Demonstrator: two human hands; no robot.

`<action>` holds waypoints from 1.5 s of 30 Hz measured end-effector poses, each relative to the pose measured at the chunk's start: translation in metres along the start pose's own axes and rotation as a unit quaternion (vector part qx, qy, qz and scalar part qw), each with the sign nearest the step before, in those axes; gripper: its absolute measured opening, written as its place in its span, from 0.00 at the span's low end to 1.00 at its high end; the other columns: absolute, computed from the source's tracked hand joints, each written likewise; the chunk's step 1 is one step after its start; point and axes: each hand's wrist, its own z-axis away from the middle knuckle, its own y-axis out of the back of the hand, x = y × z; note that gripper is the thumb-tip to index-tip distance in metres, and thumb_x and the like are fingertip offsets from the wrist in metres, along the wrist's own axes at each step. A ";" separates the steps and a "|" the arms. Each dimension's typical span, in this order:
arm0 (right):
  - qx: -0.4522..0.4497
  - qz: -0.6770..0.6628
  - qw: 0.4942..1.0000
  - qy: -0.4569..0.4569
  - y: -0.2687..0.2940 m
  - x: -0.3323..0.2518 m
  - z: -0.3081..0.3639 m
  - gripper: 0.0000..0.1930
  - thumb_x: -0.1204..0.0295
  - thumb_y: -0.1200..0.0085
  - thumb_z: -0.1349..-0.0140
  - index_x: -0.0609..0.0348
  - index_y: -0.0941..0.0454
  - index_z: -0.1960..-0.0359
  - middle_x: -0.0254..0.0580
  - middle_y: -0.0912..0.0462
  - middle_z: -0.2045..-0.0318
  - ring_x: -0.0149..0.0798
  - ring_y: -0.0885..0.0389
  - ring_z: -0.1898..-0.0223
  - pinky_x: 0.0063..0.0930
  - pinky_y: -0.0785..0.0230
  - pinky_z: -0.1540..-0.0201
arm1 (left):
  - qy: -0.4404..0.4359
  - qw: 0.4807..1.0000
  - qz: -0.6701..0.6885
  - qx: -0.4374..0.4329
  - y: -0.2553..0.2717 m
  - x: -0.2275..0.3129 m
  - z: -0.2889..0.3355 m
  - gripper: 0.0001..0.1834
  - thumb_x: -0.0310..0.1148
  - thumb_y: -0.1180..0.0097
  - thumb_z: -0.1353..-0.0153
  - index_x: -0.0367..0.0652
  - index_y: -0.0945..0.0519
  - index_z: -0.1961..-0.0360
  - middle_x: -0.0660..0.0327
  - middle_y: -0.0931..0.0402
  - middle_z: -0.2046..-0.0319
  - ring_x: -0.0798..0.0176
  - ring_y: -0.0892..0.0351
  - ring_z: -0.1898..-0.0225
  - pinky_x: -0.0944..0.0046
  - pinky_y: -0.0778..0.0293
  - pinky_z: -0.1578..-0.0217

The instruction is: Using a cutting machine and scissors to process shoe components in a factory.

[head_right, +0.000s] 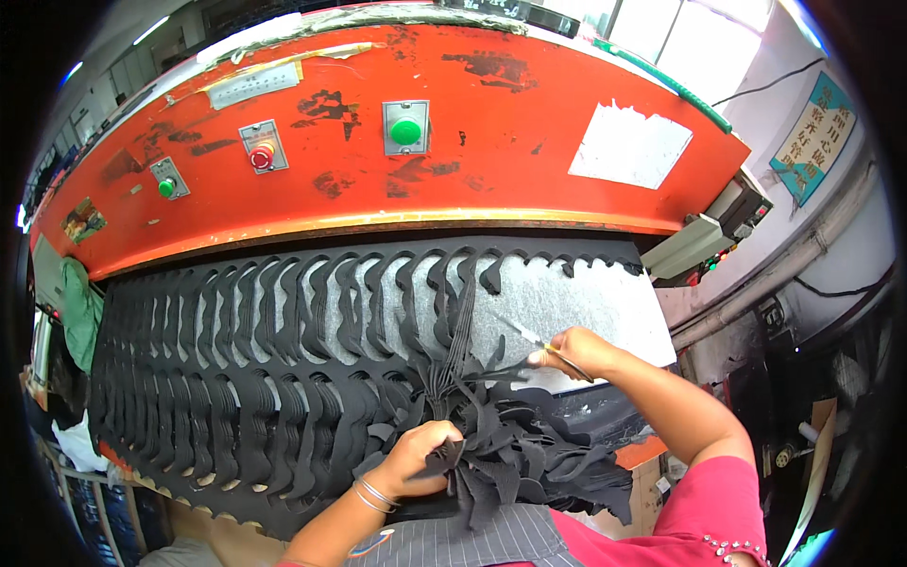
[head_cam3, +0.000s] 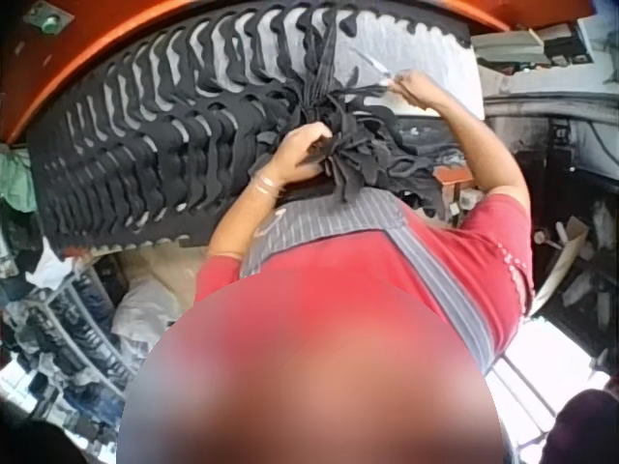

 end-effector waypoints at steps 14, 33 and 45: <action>0.285 0.231 0.834 0.412 -0.042 -0.110 0.070 0.17 0.61 0.43 0.50 0.62 0.29 0.68 0.47 0.22 0.73 0.51 0.21 0.69 0.42 0.28 0.67 | 0.163 0.884 0.432 0.079 0.014 0.017 -0.060 0.21 0.45 0.57 0.33 0.37 0.24 0.54 0.61 0.24 0.56 0.69 0.27 0.54 0.68 0.34 0.50; -0.460 -0.319 0.802 0.209 -0.040 -0.036 0.034 0.16 0.72 0.53 0.35 0.67 0.32 0.47 0.40 0.22 0.56 0.31 0.23 0.54 0.25 0.34 0.46 | 0.100 0.942 0.318 -0.050 0.013 0.038 -0.020 0.13 0.31 0.46 0.40 0.35 0.26 0.57 0.58 0.23 0.63 0.65 0.22 0.60 0.67 0.25 0.56; -0.392 0.114 0.806 0.429 -0.039 -0.101 0.063 0.18 0.60 0.40 0.43 0.56 0.26 0.57 0.29 0.21 0.70 0.23 0.27 0.67 0.23 0.34 0.64 | -0.033 0.994 0.031 0.097 -0.007 0.055 0.020 0.21 0.20 0.40 0.48 0.41 0.28 0.51 0.59 0.25 0.60 0.64 0.25 0.55 0.64 0.30 0.52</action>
